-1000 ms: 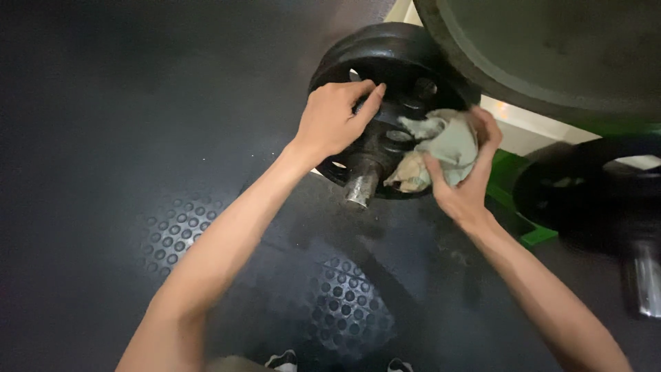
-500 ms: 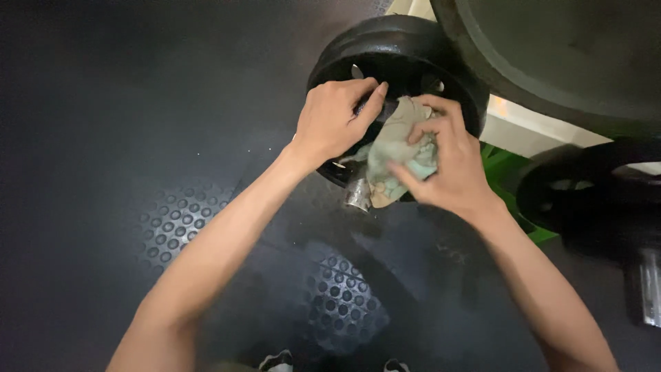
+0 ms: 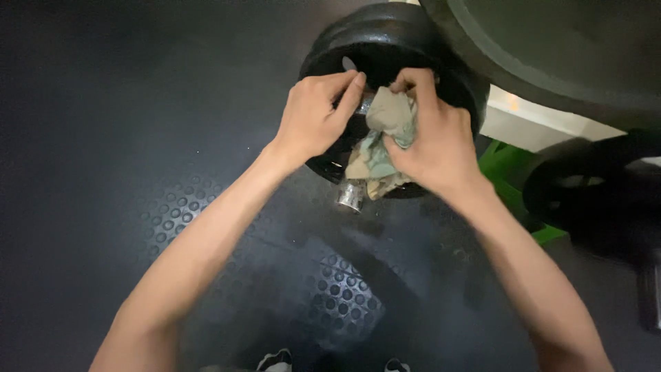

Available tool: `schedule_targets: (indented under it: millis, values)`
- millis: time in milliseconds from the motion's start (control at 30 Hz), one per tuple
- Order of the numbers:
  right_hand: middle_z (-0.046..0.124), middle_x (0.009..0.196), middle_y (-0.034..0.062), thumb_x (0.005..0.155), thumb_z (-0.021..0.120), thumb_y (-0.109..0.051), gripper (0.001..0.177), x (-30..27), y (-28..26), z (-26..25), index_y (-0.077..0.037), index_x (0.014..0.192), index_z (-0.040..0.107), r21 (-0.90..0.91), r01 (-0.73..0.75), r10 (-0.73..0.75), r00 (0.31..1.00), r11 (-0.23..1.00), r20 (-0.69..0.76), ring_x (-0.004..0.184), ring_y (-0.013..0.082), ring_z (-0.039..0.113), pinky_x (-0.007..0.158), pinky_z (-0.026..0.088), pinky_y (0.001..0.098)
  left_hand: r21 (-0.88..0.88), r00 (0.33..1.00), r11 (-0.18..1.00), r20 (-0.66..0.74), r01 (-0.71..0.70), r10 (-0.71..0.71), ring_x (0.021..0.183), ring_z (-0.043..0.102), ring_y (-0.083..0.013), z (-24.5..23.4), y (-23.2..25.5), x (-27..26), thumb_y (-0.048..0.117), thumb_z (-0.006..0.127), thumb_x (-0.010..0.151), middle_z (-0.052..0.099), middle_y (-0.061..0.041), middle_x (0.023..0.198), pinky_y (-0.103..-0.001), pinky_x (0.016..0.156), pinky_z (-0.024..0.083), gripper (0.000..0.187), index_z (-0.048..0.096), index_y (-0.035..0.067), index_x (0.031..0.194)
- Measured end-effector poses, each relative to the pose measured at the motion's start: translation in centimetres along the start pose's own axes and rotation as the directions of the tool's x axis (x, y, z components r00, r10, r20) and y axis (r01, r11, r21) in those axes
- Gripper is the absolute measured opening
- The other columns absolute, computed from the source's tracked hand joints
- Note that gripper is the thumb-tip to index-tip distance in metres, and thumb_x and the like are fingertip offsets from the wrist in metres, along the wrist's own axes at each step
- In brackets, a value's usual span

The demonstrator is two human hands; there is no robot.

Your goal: The person cleans weight plates and a weight rack by hand with a cloth, wiping the surfaces in several passes, rotating the plates as needed.

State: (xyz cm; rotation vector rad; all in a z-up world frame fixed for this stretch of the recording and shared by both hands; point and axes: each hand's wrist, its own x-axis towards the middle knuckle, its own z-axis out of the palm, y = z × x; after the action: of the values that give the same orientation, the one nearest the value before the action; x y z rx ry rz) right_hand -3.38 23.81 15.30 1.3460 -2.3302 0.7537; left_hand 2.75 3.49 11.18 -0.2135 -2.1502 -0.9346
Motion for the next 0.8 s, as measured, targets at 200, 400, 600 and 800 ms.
schedule_targets:
  millis: [200, 400, 600, 800]
  values:
    - [0.064, 0.127, 0.0223, 0.078, 0.077, -0.007, 0.070, -1.3, 3.3, -1.4, 0.000, 0.139, 0.044, 0.444, 0.080, -0.155, 0.979, 0.892, 0.134, 0.120, 0.0369, 0.065, 0.102, 0.050, 0.0438, 0.016, 0.998, 0.998, 0.025, 0.064, -0.065, 0.071, 0.065, -0.0390, 0.1, 0.3, 0.1, 0.026, 0.053, 0.109, 0.064, -0.016, 0.075, -0.045, 0.062, 0.047, 0.033, 0.067, 0.003, 0.090]
    - [0.059, 0.142, 0.0239, 0.094, 0.058, -0.023, 0.052, -4.8, 5.6, 1.6, -0.002, 0.141, 0.052, 0.447, 0.226, -0.230, 0.972, 0.866, -0.047, 0.134, 0.0339, 0.059, 0.115, 0.045, 0.0406, -0.010, 1.000, 1.000, -0.005, -0.009, 0.009, 0.071, 0.065, -0.0382, -0.1, 0.3, 0.3, 0.027, 0.053, 0.108, 0.065, -0.016, 0.077, -0.045, 0.062, 0.047, 0.032, 0.067, 0.004, 0.090]
    - [0.059, 0.134, 0.0145, 0.106, 0.053, -0.043, 0.045, -9.7, 11.2, 4.8, -0.016, 0.143, 0.051, 0.699, 0.146, 0.158, 0.923, 0.700, -0.352, 0.127, 0.0296, 0.060, 0.108, 0.047, 0.0404, -0.027, 0.997, 0.997, 0.034, 0.071, -0.070, 0.069, 0.064, -0.0382, -0.2, 0.1, 0.4, 0.029, 0.052, 0.107, 0.065, -0.015, 0.072, -0.046, 0.063, 0.047, 0.036, 0.067, 0.005, 0.086]
    - [0.050, 0.137, 0.0187, 0.093, 0.077, -0.036, 0.068, -6.9, 6.0, 0.8, -0.009, 0.142, 0.039, 0.738, -0.043, 0.178, 0.978, 0.674, -0.106, 0.123, 0.0312, 0.056, 0.108, 0.048, 0.0464, -0.032, 1.000, 0.999, -0.016, 0.014, -0.015, 0.072, 0.065, -0.0384, -0.1, -0.5, 0.1, 0.028, 0.053, 0.107, 0.067, -0.015, 0.076, -0.046, 0.063, 0.047, 0.034, 0.068, 0.005, 0.087]
